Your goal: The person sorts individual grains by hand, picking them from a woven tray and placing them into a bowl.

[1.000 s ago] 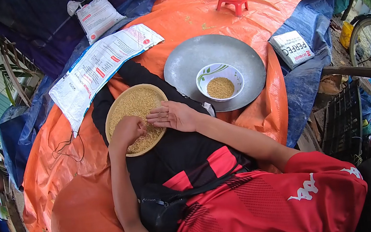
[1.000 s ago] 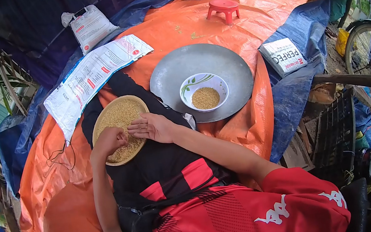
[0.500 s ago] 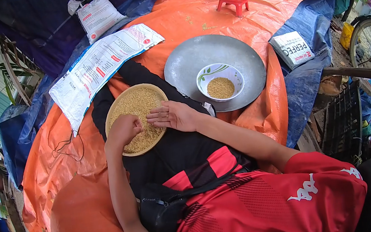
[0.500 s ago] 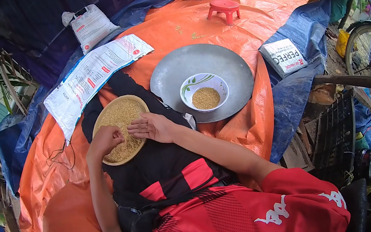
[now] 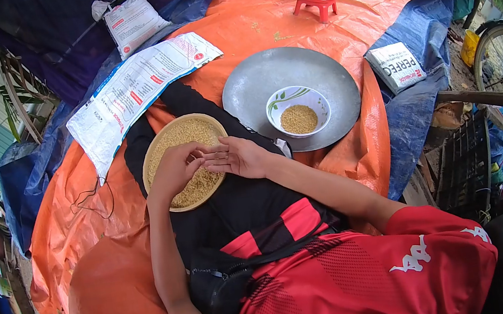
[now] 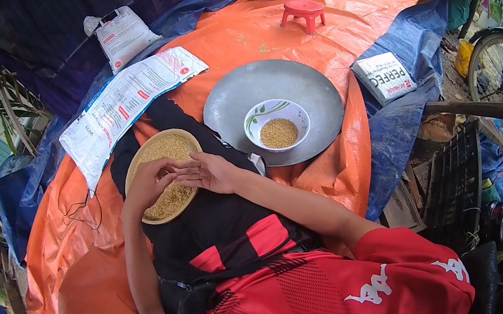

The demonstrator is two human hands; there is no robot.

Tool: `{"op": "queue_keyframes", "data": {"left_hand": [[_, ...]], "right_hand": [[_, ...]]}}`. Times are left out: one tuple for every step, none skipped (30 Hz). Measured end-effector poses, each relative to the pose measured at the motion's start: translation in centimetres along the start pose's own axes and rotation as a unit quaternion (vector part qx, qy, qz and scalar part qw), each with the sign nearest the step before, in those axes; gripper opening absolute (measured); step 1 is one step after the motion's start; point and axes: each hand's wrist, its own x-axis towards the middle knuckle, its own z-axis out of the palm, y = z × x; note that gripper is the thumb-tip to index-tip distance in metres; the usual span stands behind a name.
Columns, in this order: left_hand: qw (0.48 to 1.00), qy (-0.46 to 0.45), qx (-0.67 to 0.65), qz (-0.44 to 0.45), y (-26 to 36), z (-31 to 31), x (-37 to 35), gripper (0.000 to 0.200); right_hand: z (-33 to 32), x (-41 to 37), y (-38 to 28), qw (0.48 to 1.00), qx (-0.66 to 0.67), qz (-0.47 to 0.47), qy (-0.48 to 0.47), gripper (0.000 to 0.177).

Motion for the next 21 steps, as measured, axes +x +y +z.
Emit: {"op": "queue_keyframes", "data": {"left_hand": [[1.000, -0.007, 0.030, -0.002, -0.6, -0.2, -0.1, 0.011], [0.998, -0.013, 0.060, -0.003, -1.4, -0.4, -0.2, 0.012], [0.996, -0.033, 0.073, -0.025, -2.7, -0.4, -0.4, 0.012], [0.994, -0.054, 0.086, -0.048, -3.9, -0.3, -0.7, 0.013], [0.990, -0.074, 0.099, -0.070, -5.0, -0.1, -0.9, 0.014], [0.991, -0.078, 0.085, -0.072, -5.0, 0.1, -0.9, 0.014], [0.991, -0.083, 0.070, -0.075, -4.9, 0.4, -0.8, 0.014], [0.992, -0.087, 0.055, -0.077, -4.7, 0.6, -0.8, 0.014], [0.990, -0.089, 0.078, -0.074, -4.6, 0.9, -0.7, 0.014], [0.988, -0.090, 0.100, -0.072, -4.4, 1.2, -0.5, 0.013], [0.986, -0.092, 0.122, -0.070, -4.3, 1.3, -0.4, 0.013], [0.986, -0.087, 0.127, -0.059, -4.7, 1.5, -0.4, 0.012], [0.986, -0.083, 0.133, -0.048, -5.2, 1.6, -0.3, 0.012], [0.986, -0.078, 0.139, -0.038, -5.6, 1.6, -0.3, 0.011], [0.987, -0.078, 0.137, -0.040, -5.5, 1.6, -0.3, 0.011], [0.987, -0.078, 0.135, -0.043, -5.3, 1.5, -0.4, 0.011], [0.987, -0.077, 0.133, -0.045, -5.2, 1.5, -0.4, 0.011], [0.987, -0.075, 0.136, -0.047, -5.1, 1.4, -0.4, 0.011], [0.986, -0.073, 0.139, -0.049, -5.0, 1.4, -0.4, 0.011], [0.986, -0.070, 0.141, -0.051, -5.0, 1.4, -0.4, 0.011], [0.986, -0.074, 0.138, -0.052, -5.0, 1.4, -0.4, 0.011]], "right_hand": [[0.1, -0.1, 0.0, 1.000, 0.000, 0.001, -0.001, 0.052], [0.1, -0.1, 0.0, 1.000, 0.000, 0.002, -0.003, 0.052], [0.1, -0.1, 0.0, 1.000, -0.004, 0.002, -0.005, 0.052], [0.0, -0.1, 0.0, 1.000, -0.007, 0.002, -0.007, 0.053], [-0.1, 0.0, 0.0, 1.000, -0.011, 0.002, -0.009, 0.053], [-0.2, 0.1, 0.0, 1.000, -0.011, 0.003, -0.012, 0.054], [-0.4, 0.2, 0.1, 1.000, -0.009, 0.004, -0.015, 0.054], [-0.6, 0.3, 0.1, 1.000, -0.008, 0.004, -0.018, 0.055], [-0.7, 0.3, 0.1, 1.000, -0.007, 0.004, -0.020, 0.055], [-0.7, 0.3, 0.1, 1.000, -0.006, 0.004, -0.022, 0.055], [-0.8, 0.4, 0.2, 1.000, -0.005, 0.003, -0.024, 0.056], [-0.8, 0.3, 0.1, 1.000, -0.004, 0.003, -0.023, 0.056], [-0.7, 0.3, 0.1, 1.000, -0.004, 0.002, -0.023, 0.056], [-0.6, 0.3, 0.1, 1.000, -0.003, 0.002, -0.022, 0.056], [-0.7, 0.3, 0.1, 1.000, -0.005, 0.001, -0.024, 0.056], [-0.7, 0.3, 0.1, 1.000, -0.007, 0.000, -0.025, 0.056], [-0.7, 0.3, 0.1, 1.000, -0.009, 0.000, -0.027, 0.057], [-0.8, 0.3, 0.2, 1.000, -0.009, 0.000, -0.026, 0.057], [-0.8, 0.3, 0.2, 1.000, -0.008, 0.000, -0.025, 0.057], [-0.9, 0.4, 0.2, 1.000, -0.007, 0.000, -0.024, 0.057], [-0.8, 0.3, 0.2, 1.000, -0.008, 0.000, -0.022, 0.057]]}}
